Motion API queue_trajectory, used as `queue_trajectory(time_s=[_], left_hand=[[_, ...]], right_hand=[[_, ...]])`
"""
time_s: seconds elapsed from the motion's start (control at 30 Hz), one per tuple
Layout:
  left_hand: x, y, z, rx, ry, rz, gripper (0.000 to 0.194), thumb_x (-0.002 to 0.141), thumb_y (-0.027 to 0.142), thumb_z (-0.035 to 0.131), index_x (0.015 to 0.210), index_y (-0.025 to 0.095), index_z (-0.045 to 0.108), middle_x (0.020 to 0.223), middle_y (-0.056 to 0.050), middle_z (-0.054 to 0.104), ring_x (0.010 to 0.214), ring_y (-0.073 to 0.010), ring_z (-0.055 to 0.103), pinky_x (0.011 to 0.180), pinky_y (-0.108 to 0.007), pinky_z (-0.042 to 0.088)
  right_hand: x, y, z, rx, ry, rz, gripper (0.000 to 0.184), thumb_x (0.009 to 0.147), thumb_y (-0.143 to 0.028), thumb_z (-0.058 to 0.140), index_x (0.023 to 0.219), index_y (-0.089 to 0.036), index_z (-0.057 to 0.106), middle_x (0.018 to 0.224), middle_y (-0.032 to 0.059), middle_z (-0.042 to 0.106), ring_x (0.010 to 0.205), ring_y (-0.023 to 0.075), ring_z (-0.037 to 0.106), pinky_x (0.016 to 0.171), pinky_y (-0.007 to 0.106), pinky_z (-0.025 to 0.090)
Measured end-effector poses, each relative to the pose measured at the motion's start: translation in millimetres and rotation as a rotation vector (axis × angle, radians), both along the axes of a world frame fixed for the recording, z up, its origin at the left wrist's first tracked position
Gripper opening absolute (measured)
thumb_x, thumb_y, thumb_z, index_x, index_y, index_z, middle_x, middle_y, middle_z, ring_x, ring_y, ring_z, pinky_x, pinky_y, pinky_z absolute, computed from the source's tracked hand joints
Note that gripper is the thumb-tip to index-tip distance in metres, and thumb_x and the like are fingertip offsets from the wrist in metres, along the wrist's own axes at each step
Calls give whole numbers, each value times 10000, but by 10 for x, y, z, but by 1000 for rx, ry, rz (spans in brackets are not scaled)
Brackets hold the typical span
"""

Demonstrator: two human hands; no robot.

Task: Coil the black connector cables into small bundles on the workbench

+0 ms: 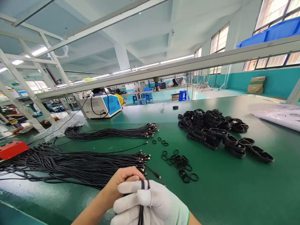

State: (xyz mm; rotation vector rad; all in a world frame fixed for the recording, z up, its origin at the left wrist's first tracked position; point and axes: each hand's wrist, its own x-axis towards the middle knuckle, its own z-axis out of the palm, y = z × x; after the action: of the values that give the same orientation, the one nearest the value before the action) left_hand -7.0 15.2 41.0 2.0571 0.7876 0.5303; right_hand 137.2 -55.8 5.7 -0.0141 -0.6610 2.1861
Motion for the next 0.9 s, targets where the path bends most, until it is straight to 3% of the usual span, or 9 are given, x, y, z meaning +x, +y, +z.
queue_trajectory(time_s=[0.13,0.27,0.33,0.43,0.53,0.63,0.77,0.83,0.9], left_hand=[[-215,-53,-272,360,287,170,258,892,198,384,811,191,629,776,-19,648,698,-149,591,600,-225,425],[-313,-320,-507,774,448,198,191,866,184,425,814,229,604,758,-6,641,633,-160,582,581,-250,403],[-265,-474,-513,912,410,138,196,851,163,423,773,226,592,680,2,621,565,-162,553,543,-267,374],[-162,-561,-298,988,322,88,200,843,164,443,708,215,581,623,6,593,542,-161,525,526,-285,335],[-123,-442,56,833,284,46,93,797,236,597,709,211,610,674,18,615,623,-145,531,597,-269,360],[-110,-240,262,452,218,-13,31,720,223,687,732,212,661,725,32,629,696,-122,542,649,-227,396],[-55,-62,110,-52,46,-61,116,746,247,631,764,146,686,737,-11,650,689,-130,570,604,-206,433],[-56,-38,-46,-73,22,-32,202,821,258,523,784,129,673,752,-30,660,707,-141,582,619,-216,446],[-108,-46,-182,57,63,43,260,864,239,429,777,148,656,762,-24,658,708,-141,578,620,-223,443]], right_hand=[[83,25,205,2,114,-167,284,715,-225,712,860,-147,481,662,-65,280,573,70,337,601,254,267],[169,66,275,-6,50,-328,185,786,-219,650,828,-147,484,678,-47,337,597,81,378,614,266,305],[168,64,225,-45,-43,-398,175,784,-224,653,860,-152,514,713,-24,441,622,93,448,645,279,346],[122,20,87,-97,-230,-423,307,767,-223,671,1032,-146,537,901,66,583,786,154,569,760,329,386],[63,-37,-46,-38,-286,-222,336,761,-217,667,1043,-84,542,873,99,585,798,171,574,751,329,386],[-2,-61,-99,-11,-166,18,332,699,-238,710,927,-77,531,692,-1,455,645,110,497,664,278,362],[-77,-50,-24,-39,2,201,333,635,-176,731,724,-155,411,617,-68,278,513,43,329,549,204,243],[-84,-40,55,-40,31,155,366,626,-159,735,713,-170,380,619,-72,240,522,52,305,545,211,216],[-62,-26,136,-47,39,-9,338,659,-174,728,753,-166,403,633,-70,217,551,64,286,565,225,226]])
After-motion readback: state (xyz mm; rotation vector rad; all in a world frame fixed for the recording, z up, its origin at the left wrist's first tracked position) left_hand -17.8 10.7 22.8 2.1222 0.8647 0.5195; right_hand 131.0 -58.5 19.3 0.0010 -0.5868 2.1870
